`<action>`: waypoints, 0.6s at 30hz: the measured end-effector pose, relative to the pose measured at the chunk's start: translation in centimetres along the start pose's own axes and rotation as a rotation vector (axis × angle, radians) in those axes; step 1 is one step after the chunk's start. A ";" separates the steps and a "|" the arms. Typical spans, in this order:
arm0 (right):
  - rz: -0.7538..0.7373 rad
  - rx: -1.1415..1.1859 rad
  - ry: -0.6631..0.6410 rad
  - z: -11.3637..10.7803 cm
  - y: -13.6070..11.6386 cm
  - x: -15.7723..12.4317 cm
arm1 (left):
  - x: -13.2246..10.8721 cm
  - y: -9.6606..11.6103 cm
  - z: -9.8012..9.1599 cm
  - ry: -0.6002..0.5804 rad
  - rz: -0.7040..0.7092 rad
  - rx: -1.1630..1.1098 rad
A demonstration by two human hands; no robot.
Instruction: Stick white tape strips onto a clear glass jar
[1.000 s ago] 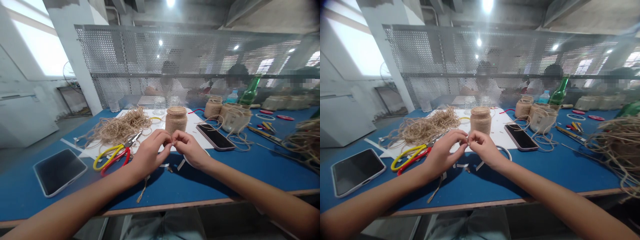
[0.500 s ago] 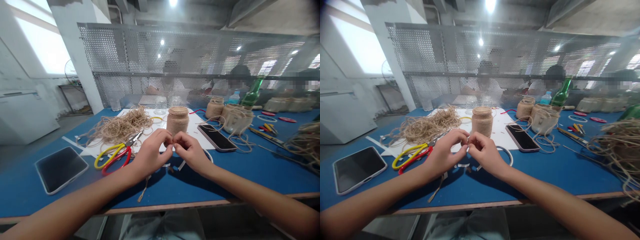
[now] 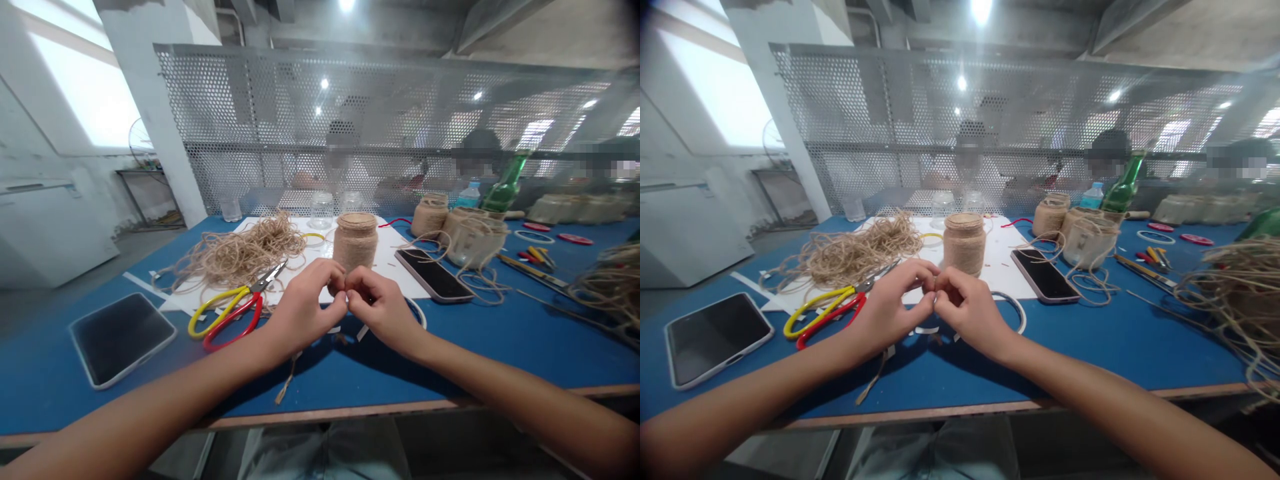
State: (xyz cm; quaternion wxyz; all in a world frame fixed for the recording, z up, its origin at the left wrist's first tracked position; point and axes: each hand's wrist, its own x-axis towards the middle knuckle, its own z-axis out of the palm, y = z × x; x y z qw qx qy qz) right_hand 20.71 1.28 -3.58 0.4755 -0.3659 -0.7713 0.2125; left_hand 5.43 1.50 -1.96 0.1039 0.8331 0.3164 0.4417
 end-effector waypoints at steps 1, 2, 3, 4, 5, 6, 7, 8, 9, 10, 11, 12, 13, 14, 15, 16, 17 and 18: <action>0.004 0.002 -0.003 0.0 0.0 0.0 | 0.0 0.0 0.0 0.000 -0.003 -0.003; 0.010 0.006 -0.007 0.0 0.1 0.0 | 0.0 0.0 0.1 0.001 -0.007 -0.007; 0.016 0.012 -0.013 0.0 0.1 0.0 | 0.0 0.0 0.1 0.001 -0.012 -0.012; 0.022 0.020 -0.020 0.0 0.1 0.0 | 0.0 0.0 0.1 0.001 -0.017 -0.019; 0.028 0.030 -0.026 0.0 0.1 0.0 | 0.0 0.0 0.1 -0.003 -0.022 -0.026; 0.033 0.038 -0.029 0.0 0.1 0.0 | -0.1 0.0 0.1 -0.006 -0.026 -0.032; 0.037 0.048 -0.029 0.0 0.1 0.1 | -0.1 0.0 0.1 -0.009 -0.029 -0.037; 0.041 0.057 -0.027 0.1 0.2 0.1 | -0.1 0.0 0.1 -0.009 -0.030 -0.039; 0.044 0.065 -0.025 0.1 0.2 0.1 | -0.1 0.0 0.1 -0.010 -0.031 -0.038; 0.046 0.073 -0.024 0.1 0.2 0.1 | -0.1 0.0 0.1 -0.009 -0.031 -0.036; 0.046 0.080 -0.024 0.2 0.3 0.1 | -0.1 0.0 0.1 -0.008 -0.031 -0.033; 0.046 0.086 -0.025 0.2 0.3 0.1 | -0.1 0.0 0.1 -0.008 -0.031 -0.029; 0.048 0.089 -0.026 0.2 0.3 0.1 | -0.1 0.0 0.1 -0.010 -0.032 -0.027; 0.051 0.090 -0.025 0.3 0.4 0.1 | -0.1 0.0 0.1 -0.012 -0.034 -0.026; 0.054 0.091 -0.024 0.3 0.4 0.1 | -0.1 0.1 0.1 -0.015 -0.038 -0.024; 0.056 0.091 -0.023 0.3 0.4 0.1 | -0.1 0.1 0.1 -0.017 -0.042 -0.023; 0.057 0.091 -0.023 0.3 0.4 0.1 | -0.1 0.1 0.0 -0.021 -0.044 -0.023; 0.058 0.093 -0.025 0.3 0.4 0.2 | -0.1 0.1 0.0 -0.024 -0.047 -0.022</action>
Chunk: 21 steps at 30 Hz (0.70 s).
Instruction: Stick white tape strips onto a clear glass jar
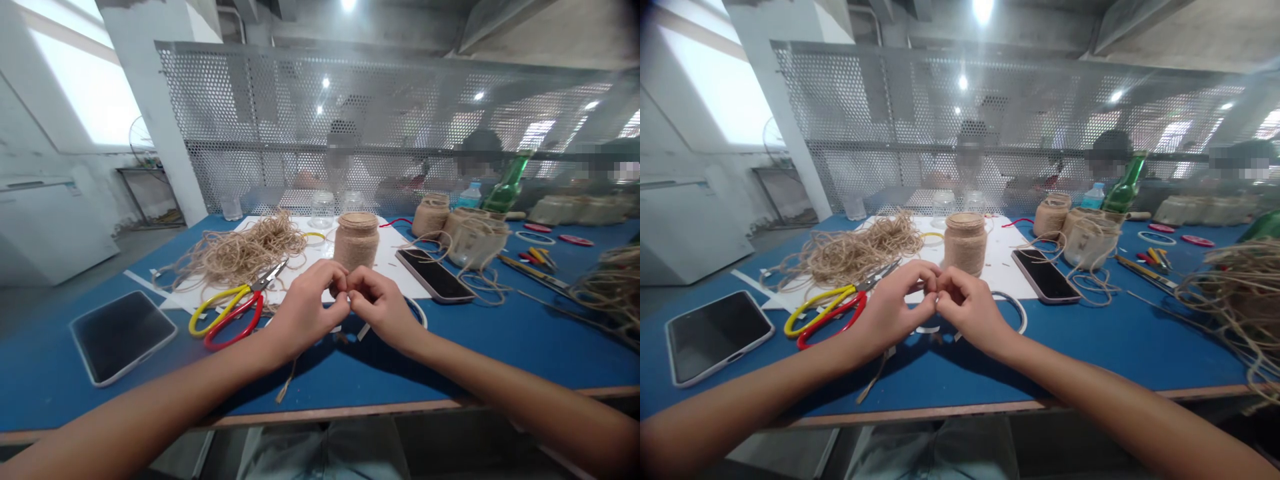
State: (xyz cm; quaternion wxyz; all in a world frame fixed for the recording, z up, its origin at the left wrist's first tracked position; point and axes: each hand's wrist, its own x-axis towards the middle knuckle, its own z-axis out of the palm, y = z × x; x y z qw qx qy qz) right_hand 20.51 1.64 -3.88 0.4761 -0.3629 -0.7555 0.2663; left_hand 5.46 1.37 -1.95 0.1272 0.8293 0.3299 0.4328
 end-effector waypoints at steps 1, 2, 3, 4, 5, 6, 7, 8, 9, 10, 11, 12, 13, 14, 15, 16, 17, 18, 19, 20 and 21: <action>0.000 0.003 -0.003 0.0 0.0 0.0 | 0.0 0.0 0.0 -0.002 -0.001 -0.001; 0.001 0.008 -0.004 0.0 0.0 0.0 | 0.0 0.0 0.0 -0.004 -0.001 -0.001; 0.002 0.012 -0.008 0.0 0.0 0.0 | 0.0 0.0 -0.1 -0.005 0.000 -0.002; 0.005 0.014 -0.009 0.0 0.0 0.0 | 0.0 0.0 -0.1 -0.005 0.001 -0.003; 0.007 0.014 -0.011 -0.1 0.0 0.0 | 0.0 0.1 -0.1 -0.004 0.003 -0.004; 0.009 0.012 -0.012 -0.1 0.0 0.0 | 0.0 0.0 -0.1 -0.003 0.004 -0.005; 0.010 0.010 -0.012 -0.1 0.0 0.0 | 0.0 0.0 -0.1 -0.003 0.006 -0.005; 0.011 0.006 -0.012 -0.1 0.0 -0.1 | 0.0 0.0 -0.1 -0.003 0.006 -0.006; 0.010 0.003 -0.012 -0.1 0.0 -0.1 | 0.0 0.0 -0.1 -0.004 0.007 -0.007; 0.009 0.002 -0.011 0.0 0.0 -0.1 | -0.1 0.0 0.0 -0.007 0.007 -0.006; 0.007 0.001 -0.010 0.0 0.0 -0.1 | -0.1 0.0 0.0 -0.008 0.006 -0.005; 0.007 0.002 -0.008 0.0 0.0 -0.1 | -0.1 0.0 0.0 -0.010 0.004 -0.004; 0.007 0.004 -0.007 0.0 0.0 0.0 | -0.1 0.0 0.0 -0.010 0.002 -0.003; 0.008 0.007 -0.005 0.1 0.0 0.0 | -0.1 0.0 0.0 -0.010 -0.001 -0.003; 0.010 0.010 -0.004 0.1 0.0 0.0 | -0.1 0.0 0.0 -0.009 -0.003 -0.003; 0.013 0.012 -0.004 0.1 0.0 -0.1 | -0.1 0.0 0.0 -0.009 -0.004 -0.004; 0.015 0.015 -0.004 0.1 0.0 -0.1 | -0.1 0.0 0.0 -0.008 -0.004 -0.005; 0.017 0.017 -0.005 0.1 0.0 -0.1 | -0.1 0.0 0.0 -0.009 -0.004 -0.007; 0.018 0.019 -0.006 0.1 0.0 -0.1 | -0.1 0.0 0.0 -0.009 -0.003 -0.007; 0.019 0.020 -0.007 0.1 0.1 -0.1 | -0.1 0.0 0.0 -0.010 -0.003 -0.008; 0.020 0.019 -0.008 0.2 0.1 -0.1 | -0.1 0.0 0.0 -0.010 -0.002 -0.008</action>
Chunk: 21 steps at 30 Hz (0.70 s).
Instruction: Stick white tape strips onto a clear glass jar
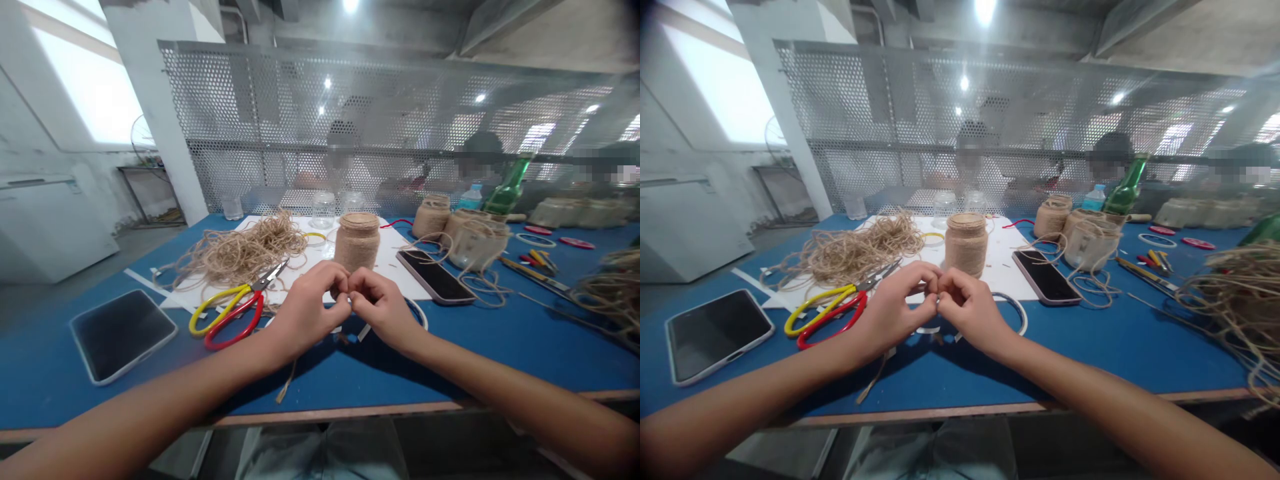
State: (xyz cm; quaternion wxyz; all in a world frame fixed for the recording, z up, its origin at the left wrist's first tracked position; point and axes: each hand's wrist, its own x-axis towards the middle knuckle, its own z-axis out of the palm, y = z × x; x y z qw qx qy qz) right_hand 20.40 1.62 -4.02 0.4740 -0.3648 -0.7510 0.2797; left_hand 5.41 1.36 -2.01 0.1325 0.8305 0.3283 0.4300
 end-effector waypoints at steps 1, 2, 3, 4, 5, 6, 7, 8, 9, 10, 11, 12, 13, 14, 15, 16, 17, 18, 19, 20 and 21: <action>0.001 -0.001 0.000 0.0 0.0 0.0 | 0.0 0.0 0.0 0.001 0.001 -0.001; 0.004 -0.003 -0.001 0.0 0.0 0.0 | 0.0 -0.1 0.0 0.001 0.001 -0.003; 0.006 -0.003 -0.002 0.0 0.0 0.0 | 0.0 -0.1 0.0 0.001 0.001 -0.005; 0.007 -0.002 -0.001 0.0 0.0 0.1 | 0.0 -0.1 0.0 0.001 0.002 -0.007; 0.006 0.001 -0.001 0.0 0.0 0.1 | 0.0 -0.1 0.0 -0.002 0.004 -0.009; 0.004 0.005 -0.002 0.0 0.0 0.1 | 0.0 -0.1 0.0 -0.003 0.005 -0.011; 0.002 0.010 -0.002 0.0 0.0 0.1 | 0.0 -0.1 -0.1 -0.003 0.006 -0.011; 0.001 0.012 -0.005 0.0 0.0 0.1 | 0.0 -0.1 -0.1 0.000 0.005 -0.010; 0.000 0.012 -0.007 0.0 0.1 0.1 | 0.0 -0.1 -0.1 0.001 0.004 -0.008; 0.000 0.010 -0.008 0.0 0.1 0.1 | 0.0 -0.1 -0.1 0.005 0.004 -0.005; 0.001 0.006 -0.007 0.0 0.1 0.1 | 0.0 -0.1 -0.1 0.009 0.004 -0.001; 0.003 0.002 -0.006 0.0 0.2 0.2 | 0.0 -0.1 -0.1 0.012 0.005 0.003; 0.004 -0.002 -0.006 0.0 0.2 0.2 | 0.1 -0.1 -0.1 0.015 0.007 0.006; 0.004 -0.006 -0.006 0.0 0.2 0.2 | 0.1 -0.1 -0.1 0.018 0.009 0.008; 0.003 -0.010 -0.005 -0.1 0.2 0.2 | 0.1 -0.1 -0.1 0.021 0.012 0.008; -0.001 -0.015 -0.007 -0.1 0.1 0.2 | 0.1 -0.1 -0.1 0.022 0.012 0.009; -0.004 -0.020 -0.007 -0.2 0.1 0.2 | 0.2 -0.1 -0.1 0.020 0.011 0.010; -0.007 -0.023 -0.012 -0.2 0.1 0.2 | 0.2 -0.1 -0.1 0.021 0.011 0.012; -0.008 -0.022 -0.018 -0.3 0.0 0.2 | 0.2 -0.1 -0.1 0.020 0.010 0.015; -0.006 -0.016 -0.025 -0.3 0.0 0.2 | 0.2 -0.1 -0.1 0.020 0.012 0.017; 0.000 -0.006 -0.033 -0.3 0.0 0.1 | 0.2 -0.1 -0.1 0.023 0.016 0.018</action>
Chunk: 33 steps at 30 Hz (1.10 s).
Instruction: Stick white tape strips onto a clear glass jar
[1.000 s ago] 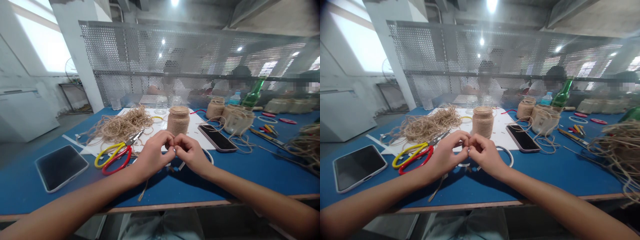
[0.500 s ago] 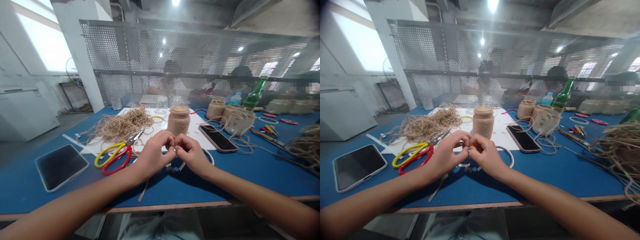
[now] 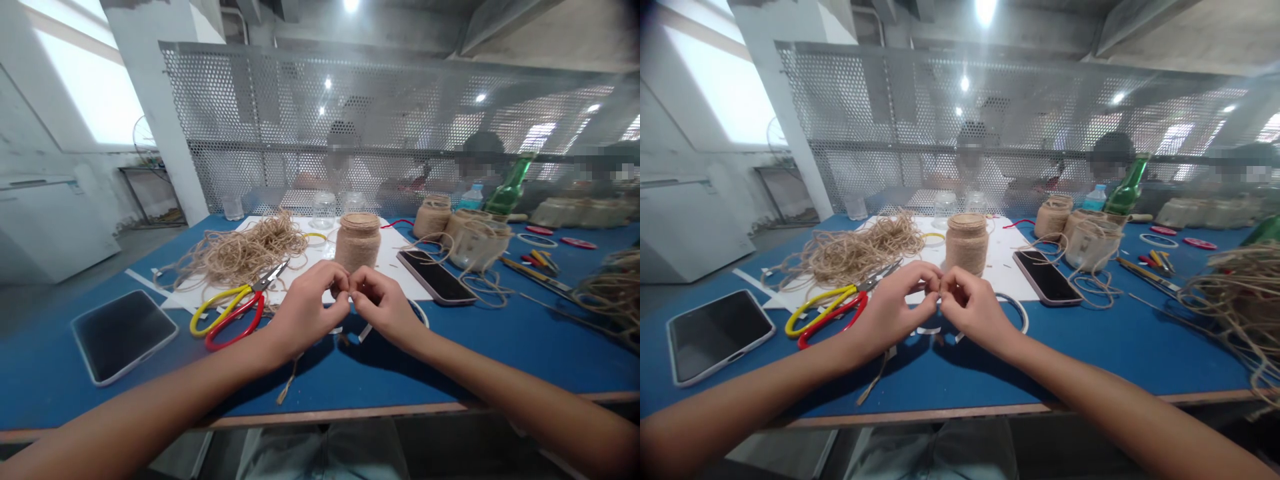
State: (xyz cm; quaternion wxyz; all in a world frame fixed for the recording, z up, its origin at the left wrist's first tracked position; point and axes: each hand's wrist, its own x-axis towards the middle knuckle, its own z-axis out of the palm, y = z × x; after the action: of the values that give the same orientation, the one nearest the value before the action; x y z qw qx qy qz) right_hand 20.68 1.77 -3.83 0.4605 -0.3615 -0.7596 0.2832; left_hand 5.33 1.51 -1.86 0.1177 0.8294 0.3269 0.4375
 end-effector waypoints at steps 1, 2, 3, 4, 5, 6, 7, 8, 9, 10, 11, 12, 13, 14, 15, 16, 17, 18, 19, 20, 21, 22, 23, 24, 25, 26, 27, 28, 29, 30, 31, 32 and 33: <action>0.005 0.012 -0.007 0.0 0.0 0.0 | 0.0 0.0 0.0 0.004 0.006 -0.001; 0.009 0.023 -0.011 -0.1 0.0 0.0 | -0.1 0.0 0.0 0.007 0.012 -0.001; 0.011 0.031 -0.014 -0.1 0.1 -0.1 | -0.1 0.0 0.0 0.009 0.018 -0.001; 0.010 0.035 -0.014 -0.2 0.1 -0.1 | -0.1 0.0 -0.1 0.009 0.024 0.001; 0.007 0.035 -0.016 -0.2 0.1 -0.1 | -0.2 -0.1 -0.1 0.008 0.030 0.004; 0.003 0.033 -0.019 -0.2 0.1 -0.1 | -0.2 -0.1 -0.1 0.006 0.035 0.009; -0.001 0.029 -0.022 -0.2 0.1 -0.1 | -0.2 -0.1 -0.1 0.005 0.042 0.015; -0.005 0.024 -0.026 -0.3 0.1 0.0 | -0.3 -0.1 -0.1 0.005 0.048 0.022; -0.010 0.018 -0.030 -0.3 0.1 0.0 | -0.3 -0.1 -0.1 0.006 0.056 0.029; -0.013 0.012 -0.034 -0.3 0.0 0.0 | -0.3 -0.1 0.0 0.006 0.063 0.037; -0.016 0.007 -0.037 -0.3 0.0 0.0 | -0.3 -0.1 0.0 0.007 0.071 0.044; -0.018 0.002 -0.039 -0.3 0.0 0.0 | -0.3 -0.1 0.0 0.008 0.079 0.052; -0.019 -0.003 -0.040 -0.3 -0.1 0.0 | -0.3 -0.1 0.0 0.008 0.086 0.058; -0.018 -0.008 -0.040 -0.3 -0.1 0.0 | -0.3 -0.1 0.0 0.007 0.092 0.064; -0.017 -0.014 -0.040 -0.3 -0.1 0.0 | -0.4 -0.1 0.0 0.006 0.098 0.069; -0.016 -0.021 -0.038 -0.3 -0.1 0.0 | -0.4 -0.1 0.0 0.005 0.103 0.074; -0.016 -0.028 -0.036 -0.4 -0.2 0.0 | -0.4 -0.1 0.0 0.003 0.107 0.077; -0.016 -0.035 -0.032 -0.4 -0.2 0.0 | -0.4 -0.1 -0.1 -0.001 0.110 0.080; -0.018 -0.040 -0.028 -0.4 -0.2 0.0 | -0.4 -0.1 -0.1 -0.004 0.112 0.081; -0.019 -0.045 -0.024 -0.3 -0.2 0.0 | -0.4 -0.1 -0.1 -0.007 0.113 0.082; -0.020 -0.049 -0.020 -0.3 -0.2 0.1 | -0.4 0.0 -0.1 -0.009 0.114 0.082; -0.020 -0.053 -0.016 -0.3 -0.3 0.1 | -0.4 0.0 -0.1 -0.012 0.113 0.081; -0.019 -0.056 -0.014 -0.3 -0.3 0.0 | -0.3 0.0 -0.1 -0.014 0.113 0.079; -0.018 -0.060 -0.012 -0.3 -0.3 0.0 | -0.3 0.0 -0.1 -0.015 0.112 0.078; -0.017 -0.064 -0.010 -0.3 -0.3 0.0 | -0.3 0.1 -0.2 -0.018 0.111 0.076; -0.018 -0.066 -0.007 -0.2 -0.3 0.0 | -0.4 0.1 -0.2 -0.021 0.109 0.075; -0.020 -0.069 -0.005 -0.2 -0.3 0.0 | -0.4 0.1 -0.2 -0.023 0.108 0.074; -0.021 -0.069 -0.002 -0.2 -0.3 -0.1 | -0.4 0.1 -0.2 -0.025 0.107 0.074; -0.024 -0.070 0.002 -0.2 -0.3 -0.1 | -0.5 0.1 -0.2 -0.025 0.107 0.073; -0.025 -0.070 0.006 -0.2 -0.3 -0.1 | -0.5 0.1 -0.2 -0.026 0.107 0.073; -0.028 -0.072 0.009 -0.2 -0.3 -0.2 | -0.5 0.1 -0.2 -0.024 0.108 0.071; -0.031 -0.074 0.014 -0.1 -0.3 -0.2 | -0.6 0.0 -0.2 -0.021 0.110 0.070; -0.033 -0.075 0.017 -0.1 -0.4 -0.2 | -0.6 0.0 -0.2 -0.019 0.112 0.068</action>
State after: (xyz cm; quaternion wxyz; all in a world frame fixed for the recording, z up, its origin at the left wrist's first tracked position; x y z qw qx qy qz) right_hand 20.75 1.42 -3.60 0.4574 -0.3686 -0.7717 0.2438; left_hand 4.97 1.13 -2.14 0.0678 0.8540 0.2937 0.4240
